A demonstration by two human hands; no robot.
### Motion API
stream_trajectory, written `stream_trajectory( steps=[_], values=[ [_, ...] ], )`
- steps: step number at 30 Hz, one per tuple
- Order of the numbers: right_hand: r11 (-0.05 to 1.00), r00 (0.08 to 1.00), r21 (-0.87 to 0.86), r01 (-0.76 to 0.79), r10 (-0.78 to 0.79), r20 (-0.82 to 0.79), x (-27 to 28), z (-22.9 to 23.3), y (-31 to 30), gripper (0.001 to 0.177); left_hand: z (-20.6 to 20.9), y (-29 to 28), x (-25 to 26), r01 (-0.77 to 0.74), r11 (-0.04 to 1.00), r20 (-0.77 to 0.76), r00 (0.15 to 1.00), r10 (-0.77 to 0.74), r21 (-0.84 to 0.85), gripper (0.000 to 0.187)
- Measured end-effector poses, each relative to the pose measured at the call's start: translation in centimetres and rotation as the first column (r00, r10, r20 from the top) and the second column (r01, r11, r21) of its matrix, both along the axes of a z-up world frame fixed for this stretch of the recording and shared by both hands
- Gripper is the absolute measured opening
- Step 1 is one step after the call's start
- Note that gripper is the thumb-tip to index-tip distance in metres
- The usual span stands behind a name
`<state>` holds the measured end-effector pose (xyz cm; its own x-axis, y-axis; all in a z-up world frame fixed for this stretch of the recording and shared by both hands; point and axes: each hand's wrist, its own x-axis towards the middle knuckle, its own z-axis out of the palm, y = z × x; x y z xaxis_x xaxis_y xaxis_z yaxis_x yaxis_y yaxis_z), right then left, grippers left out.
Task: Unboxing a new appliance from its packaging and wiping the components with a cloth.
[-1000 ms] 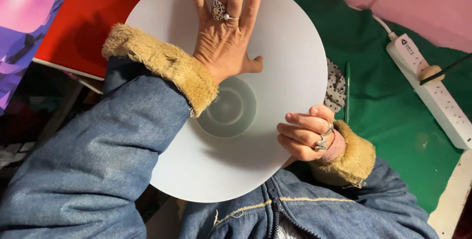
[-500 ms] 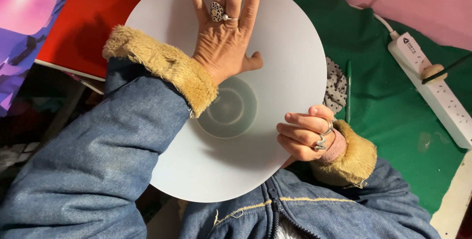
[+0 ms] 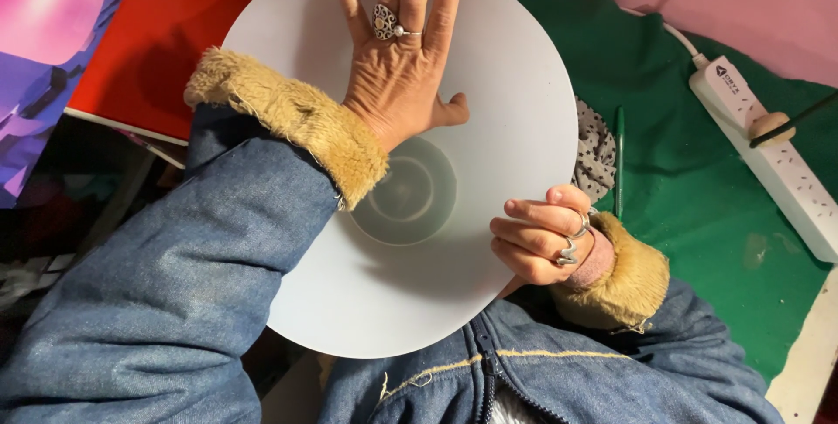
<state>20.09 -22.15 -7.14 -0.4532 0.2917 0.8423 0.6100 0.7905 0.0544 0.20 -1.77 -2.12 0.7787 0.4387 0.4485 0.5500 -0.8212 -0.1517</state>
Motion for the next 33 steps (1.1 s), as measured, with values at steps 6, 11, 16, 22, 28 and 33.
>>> stream_trajectory(
  steps=[6,11,16,22,28,33],
  values=[
    [1.000,1.000,-0.004,0.022,-0.022,-0.007,-0.1,-0.1,-0.1,0.018,-0.4,0.2,0.0,0.013,1.000,0.025,1.000,-0.013,0.014,0.143],
    [1.000,1.000,-0.006,0.025,-0.025,0.006,-0.1,0.0,-0.1,0.018,-0.1,0.2,-0.2,0.001,1.000,-0.006,1.000,-0.001,-0.005,0.143],
    [1.000,1.000,-0.006,0.021,-0.020,0.017,0.0,0.2,-0.1,0.017,0.2,0.3,-0.1,0.035,0.999,0.014,0.999,-0.035,0.012,0.141],
    [1.000,1.000,-0.001,-0.004,0.004,0.007,0.1,0.4,0.1,0.014,0.0,0.7,-0.3,0.046,0.999,0.035,0.998,-0.046,0.008,0.137],
    [1.000,1.000,0.001,-0.007,0.007,0.019,0.2,0.3,0.0,0.015,-0.2,0.9,-0.3,0.076,0.996,0.067,0.995,-0.078,0.036,0.130],
    [1.000,1.000,-0.001,0.010,-0.010,0.013,0.0,0.4,0.1,0.016,0.1,0.9,-0.3,0.069,0.997,0.073,0.995,-0.071,0.030,0.127]
  ],
)
